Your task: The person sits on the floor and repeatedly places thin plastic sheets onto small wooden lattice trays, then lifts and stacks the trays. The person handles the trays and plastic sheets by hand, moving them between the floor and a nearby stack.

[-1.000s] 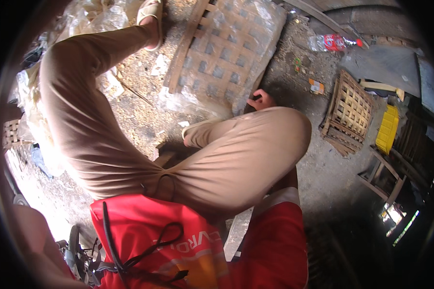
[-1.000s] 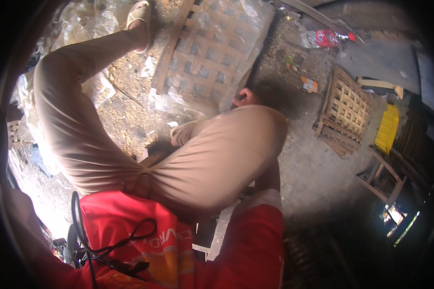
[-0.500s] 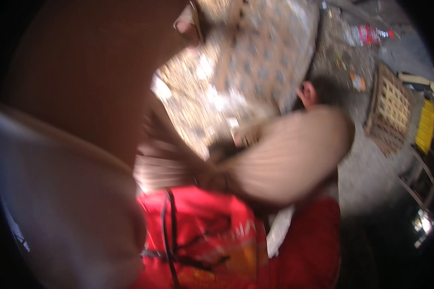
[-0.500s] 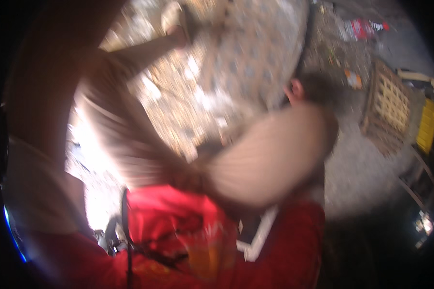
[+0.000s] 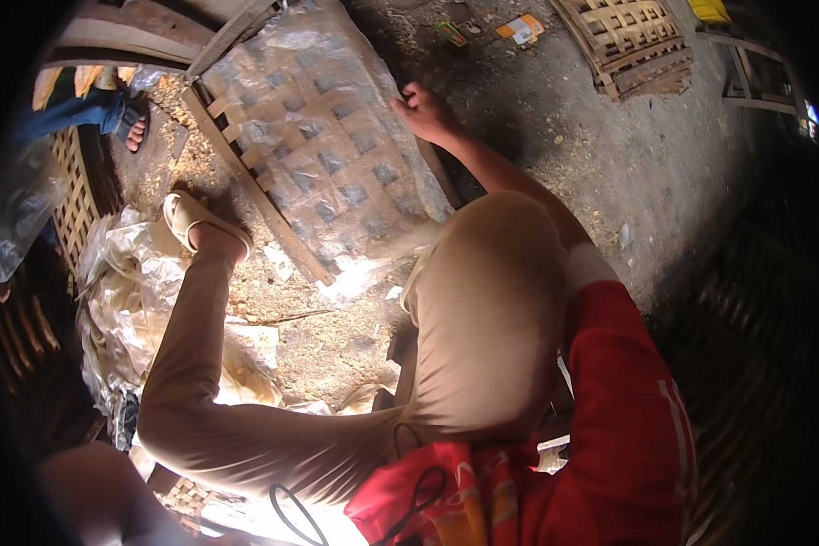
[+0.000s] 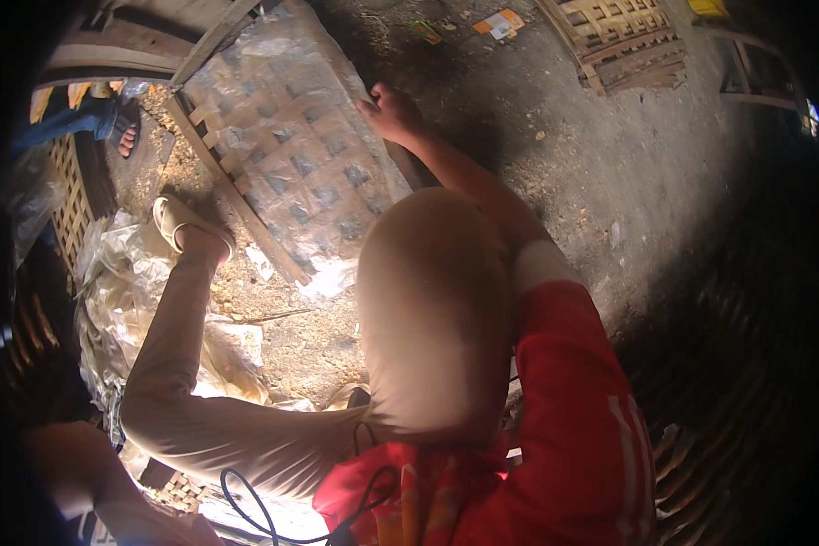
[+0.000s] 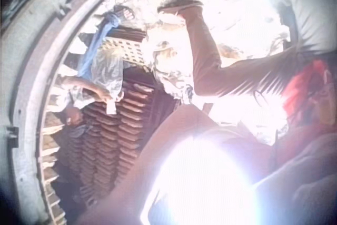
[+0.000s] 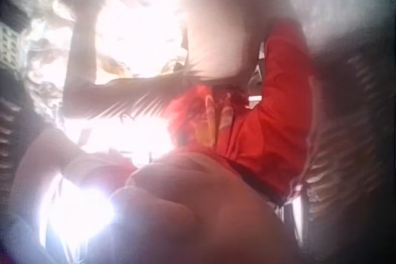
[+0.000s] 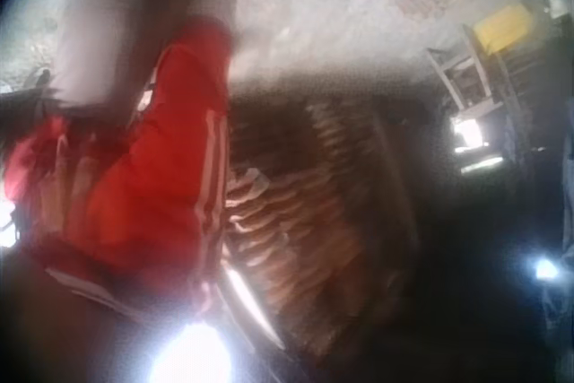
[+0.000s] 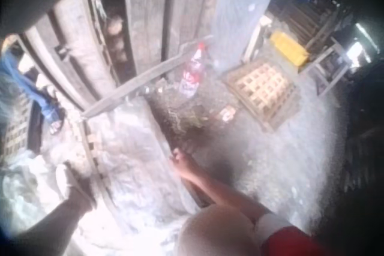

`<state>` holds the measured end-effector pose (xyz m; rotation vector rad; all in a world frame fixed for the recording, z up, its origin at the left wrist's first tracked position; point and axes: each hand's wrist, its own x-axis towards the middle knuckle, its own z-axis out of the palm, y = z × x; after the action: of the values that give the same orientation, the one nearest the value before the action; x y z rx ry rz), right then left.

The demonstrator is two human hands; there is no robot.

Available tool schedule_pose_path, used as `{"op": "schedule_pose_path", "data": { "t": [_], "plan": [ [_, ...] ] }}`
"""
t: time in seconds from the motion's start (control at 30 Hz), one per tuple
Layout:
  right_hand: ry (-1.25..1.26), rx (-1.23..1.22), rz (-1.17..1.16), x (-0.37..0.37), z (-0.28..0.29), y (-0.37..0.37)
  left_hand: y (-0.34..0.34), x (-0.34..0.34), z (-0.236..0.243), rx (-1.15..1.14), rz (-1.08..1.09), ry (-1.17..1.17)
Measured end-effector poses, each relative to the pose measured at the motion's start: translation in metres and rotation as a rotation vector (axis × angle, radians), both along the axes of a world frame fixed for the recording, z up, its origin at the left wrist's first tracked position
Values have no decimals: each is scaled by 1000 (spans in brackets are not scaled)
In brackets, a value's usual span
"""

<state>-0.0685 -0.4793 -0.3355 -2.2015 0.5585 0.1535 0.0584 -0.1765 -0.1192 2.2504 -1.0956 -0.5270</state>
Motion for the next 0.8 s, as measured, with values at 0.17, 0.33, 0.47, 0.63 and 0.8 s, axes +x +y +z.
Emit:
{"op": "schedule_pose_path", "data": {
  "t": [0.17,0.33,0.47,0.63,0.8],
  "plan": [
    [-66,-43,-74,25,-24,-10,-8,-32,-4,61,-33,-5],
    [-100,-177,-81,36,-34,-2,10,-43,-9,89,10,0],
    [-10,-233,10,56,-24,-2,5,-48,-6,96,22,-26],
    [-45,-294,0,71,-12,-7,18,-51,-9,97,64,-38],
    [28,-439,137,70,-3,0,19,-58,8,82,35,-60]
  ]
}}
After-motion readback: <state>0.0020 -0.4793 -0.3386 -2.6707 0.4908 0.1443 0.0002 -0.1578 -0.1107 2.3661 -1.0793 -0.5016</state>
